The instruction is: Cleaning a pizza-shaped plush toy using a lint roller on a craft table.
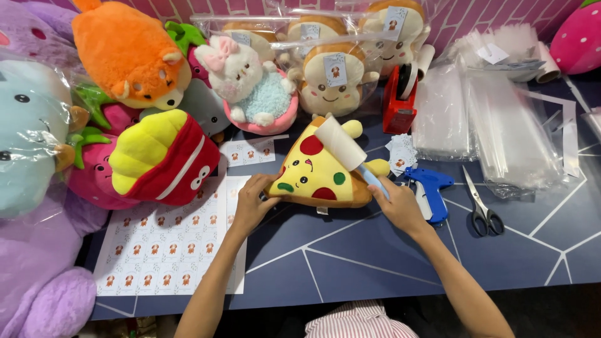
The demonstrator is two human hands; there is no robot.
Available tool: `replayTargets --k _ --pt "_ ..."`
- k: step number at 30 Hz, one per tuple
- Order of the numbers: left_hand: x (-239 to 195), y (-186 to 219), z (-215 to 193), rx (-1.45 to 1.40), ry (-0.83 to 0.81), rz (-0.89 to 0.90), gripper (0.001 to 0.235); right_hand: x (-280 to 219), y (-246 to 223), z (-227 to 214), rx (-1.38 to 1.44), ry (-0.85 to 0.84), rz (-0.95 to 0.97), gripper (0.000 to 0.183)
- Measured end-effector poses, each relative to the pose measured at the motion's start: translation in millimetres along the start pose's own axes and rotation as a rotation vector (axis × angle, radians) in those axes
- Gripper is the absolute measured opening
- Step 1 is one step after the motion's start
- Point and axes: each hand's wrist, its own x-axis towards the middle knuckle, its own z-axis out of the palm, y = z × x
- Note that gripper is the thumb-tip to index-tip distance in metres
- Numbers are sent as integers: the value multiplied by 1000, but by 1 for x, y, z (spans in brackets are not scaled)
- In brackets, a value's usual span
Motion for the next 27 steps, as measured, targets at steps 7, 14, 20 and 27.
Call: replayTargets --k 7,14,20,27 --pt "-3 21 -1 -63 46 -101 34 6 14 -3 59 44 158 47" --pt "-7 15 5 -428 87 -394 29 3 25 -13 336 306 114 47" --pt "-11 -12 18 -823 42 -594 38 -2 39 3 301 454 -22 46" --pt "0 -21 7 -897 -35 -727 49 2 38 13 167 254 105 37"
